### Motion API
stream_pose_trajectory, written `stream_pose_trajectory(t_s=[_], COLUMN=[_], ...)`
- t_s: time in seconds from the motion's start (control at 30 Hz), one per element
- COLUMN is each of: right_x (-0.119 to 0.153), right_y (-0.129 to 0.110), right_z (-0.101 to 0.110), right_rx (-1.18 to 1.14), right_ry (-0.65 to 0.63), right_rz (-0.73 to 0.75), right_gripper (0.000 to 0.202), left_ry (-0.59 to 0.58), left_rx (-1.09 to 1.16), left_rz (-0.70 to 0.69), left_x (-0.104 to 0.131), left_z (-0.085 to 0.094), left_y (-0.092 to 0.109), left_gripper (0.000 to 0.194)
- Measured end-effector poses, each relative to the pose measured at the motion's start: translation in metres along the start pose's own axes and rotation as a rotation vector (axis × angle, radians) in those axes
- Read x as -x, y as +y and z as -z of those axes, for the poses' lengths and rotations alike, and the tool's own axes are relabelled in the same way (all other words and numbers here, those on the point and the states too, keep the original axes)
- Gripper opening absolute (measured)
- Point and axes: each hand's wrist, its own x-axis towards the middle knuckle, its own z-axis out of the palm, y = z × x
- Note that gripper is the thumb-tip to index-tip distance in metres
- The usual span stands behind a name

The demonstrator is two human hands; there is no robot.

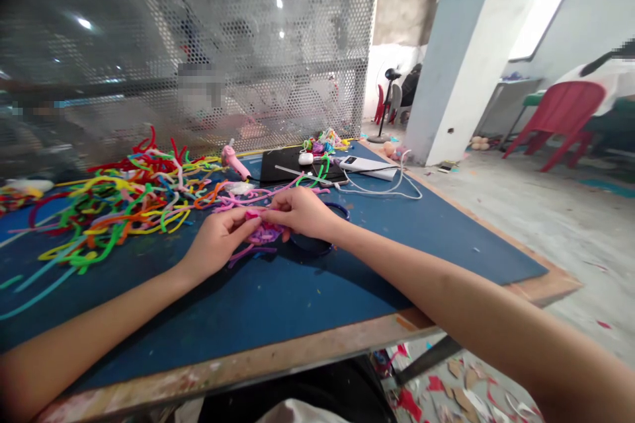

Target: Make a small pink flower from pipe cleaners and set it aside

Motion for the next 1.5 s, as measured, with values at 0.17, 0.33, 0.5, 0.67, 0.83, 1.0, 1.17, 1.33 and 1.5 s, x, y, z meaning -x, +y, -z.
stream_pose_trajectory(t_s=[0.17, 0.33, 0.5, 0.67, 0.83, 1.0, 1.17, 1.33, 1.5], right_x=[-0.002, -0.002, -0.001, -0.002, -0.003, -0.004, -0.002, 0.000, -0.001], right_y=[0.000, 0.000, -0.002, -0.003, 0.000, 0.001, -0.003, -0.006, -0.001], right_z=[-0.003, -0.005, -0.008, -0.015, -0.015, -0.009, -0.011, -0.008, -0.005], right_rx=[-0.070, -0.343, -0.342, -0.363, -0.349, -0.402, -0.484, -0.600, -0.693], right_ry=[0.023, 0.005, 0.068, 0.170, 0.270, 0.301, 0.236, 0.057, -0.030], right_rz=[-0.150, -0.280, -0.289, -0.156, -0.107, -0.183, -0.126, 0.092, 0.060], right_gripper=[0.043, 0.040, 0.035, 0.027, 0.031, 0.038, 0.036, 0.035, 0.033], left_ry=[0.127, 0.176, 0.151, 0.122, 0.036, 0.101, 0.144, 0.093, -0.011], left_rx=[-0.158, -0.263, -0.259, -0.037, 0.404, 0.443, 0.410, 0.849, 1.044], left_rz=[-0.070, -0.109, -0.113, -0.047, 0.071, -0.098, -0.065, 0.144, 0.216], left_x=[0.002, 0.003, 0.004, 0.002, -0.004, -0.005, -0.008, -0.012, -0.010], left_z=[0.000, 0.000, 0.000, -0.002, -0.005, -0.005, -0.002, 0.000, 0.001], left_y=[0.003, 0.002, 0.001, 0.003, 0.000, -0.003, -0.007, -0.007, -0.002], left_gripper=[0.029, 0.032, 0.032, 0.029, 0.031, 0.049, 0.021, 0.029, 0.033])
